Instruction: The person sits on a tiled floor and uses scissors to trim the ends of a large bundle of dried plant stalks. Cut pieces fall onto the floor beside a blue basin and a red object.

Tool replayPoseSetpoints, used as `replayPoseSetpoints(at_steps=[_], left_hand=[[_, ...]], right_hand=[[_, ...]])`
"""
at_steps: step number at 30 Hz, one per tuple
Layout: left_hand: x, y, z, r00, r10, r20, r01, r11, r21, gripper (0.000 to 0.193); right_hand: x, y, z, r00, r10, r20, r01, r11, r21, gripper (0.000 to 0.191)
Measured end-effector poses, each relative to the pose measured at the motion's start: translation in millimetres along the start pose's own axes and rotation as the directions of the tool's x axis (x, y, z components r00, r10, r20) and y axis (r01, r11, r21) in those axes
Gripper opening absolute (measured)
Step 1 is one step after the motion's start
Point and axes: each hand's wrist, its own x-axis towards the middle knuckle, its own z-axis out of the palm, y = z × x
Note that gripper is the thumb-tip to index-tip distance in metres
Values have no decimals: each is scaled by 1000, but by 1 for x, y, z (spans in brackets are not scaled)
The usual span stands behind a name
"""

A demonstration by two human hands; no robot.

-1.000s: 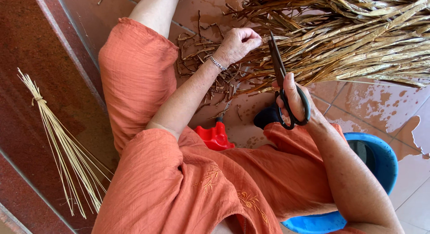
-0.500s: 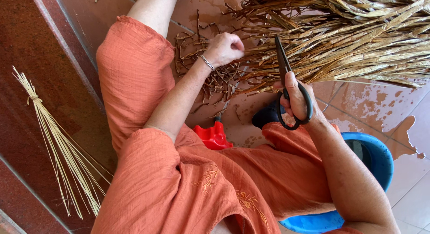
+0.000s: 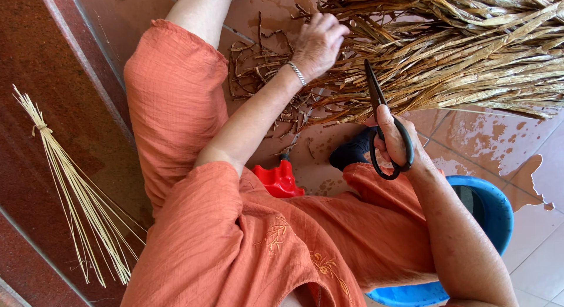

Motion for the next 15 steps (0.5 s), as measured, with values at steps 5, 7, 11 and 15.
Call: replayPoseSetpoints(at_steps=[5,7,11,15], left_hand=[[-15,19,11,999,-11,-36,11,1000,-19,22],[-37,29,8,983,-104,150,126,981,-148,13],[-77,42,-3,993,-47,105,91,879,-468,18],[-70,24,-6,922,-179,343,370,668,-646,19]], right_hand=[[-4,-2,1,998,-28,-53,23,994,-105,75],[-6,-2,1,995,-84,-61,78,993,-84,74],[1,-6,1,997,-57,-47,57,998,0,72],[7,-3,0,1000,4,-15,-4,999,41,71]])
